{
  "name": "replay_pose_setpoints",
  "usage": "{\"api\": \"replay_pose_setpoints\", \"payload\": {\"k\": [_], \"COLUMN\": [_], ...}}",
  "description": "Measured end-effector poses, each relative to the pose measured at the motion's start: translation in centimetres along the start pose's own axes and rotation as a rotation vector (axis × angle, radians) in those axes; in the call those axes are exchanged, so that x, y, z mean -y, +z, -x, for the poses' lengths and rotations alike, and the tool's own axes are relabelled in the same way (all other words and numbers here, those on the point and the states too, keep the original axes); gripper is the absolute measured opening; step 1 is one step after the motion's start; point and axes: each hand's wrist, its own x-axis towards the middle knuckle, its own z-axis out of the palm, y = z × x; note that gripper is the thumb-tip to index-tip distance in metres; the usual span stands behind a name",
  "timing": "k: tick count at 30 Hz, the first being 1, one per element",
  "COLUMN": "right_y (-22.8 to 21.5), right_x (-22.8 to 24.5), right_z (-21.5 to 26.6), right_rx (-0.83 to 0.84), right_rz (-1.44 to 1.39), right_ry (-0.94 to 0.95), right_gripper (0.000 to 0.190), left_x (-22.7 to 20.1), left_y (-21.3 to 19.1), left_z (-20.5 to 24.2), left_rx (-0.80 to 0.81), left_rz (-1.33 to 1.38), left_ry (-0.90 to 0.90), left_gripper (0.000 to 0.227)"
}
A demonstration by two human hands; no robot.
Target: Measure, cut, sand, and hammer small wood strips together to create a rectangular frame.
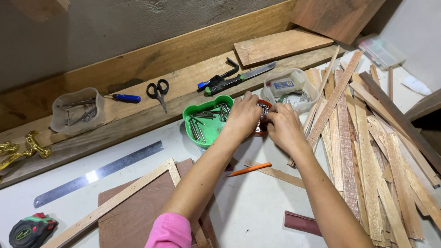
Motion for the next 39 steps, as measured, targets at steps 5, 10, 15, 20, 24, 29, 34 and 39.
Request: {"api": "replay_pose_setpoints", "payload": {"k": [5, 10, 15, 20, 24, 29, 34, 39], "right_y": [0.5, 0.5, 0.7, 0.7, 0.6, 0.0, -0.9, -2.9], "right_x": [-0.6, -0.4, -0.5, -0.5, -0.5, -0.3, 0.6, 3.6], "right_z": [0.1, -0.1, -0.2, 0.0, 0.1, 0.4, 1.0, 2.1], "right_rx": [-0.044, -0.061, -0.074, -0.101, -0.087, -0.148, -0.228, -0.290], "right_rz": [-0.047, -0.057, -0.033, -0.067, -0.125, -0.270, -0.322, -0.370], "right_ry": [-0.004, -0.004, -0.001, -0.019, 0.040, 0.090, 0.071, 0.045], "right_gripper": [0.018, 0.018, 0.024, 0.025, 0.022, 0.023, 0.022, 0.026], "left_x": [1.1, 1.1, 0.1, 0.4, 0.6, 1.2, 1.1, 1.7], "left_y": [1.0, 0.1, -0.5, 1.3, -0.7, -1.7, -2.7, -2.3], "left_z": [0.3, 0.3, 0.0, 0.1, 0.1, -0.2, 0.5, 1.8], "left_rx": [-0.032, -0.095, -0.034, 0.001, -0.070, 0.145, 0.140, 0.087], "left_rz": [-0.003, 0.016, 0.058, 0.083, 0.392, 0.836, 1.154, 1.337], "left_ry": [0.000, 0.001, 0.040, -0.009, -0.084, -0.312, -0.384, -0.425], "left_gripper": [0.008, 0.007, 0.007, 0.010, 0.009, 0.014, 0.016, 0.017]}}
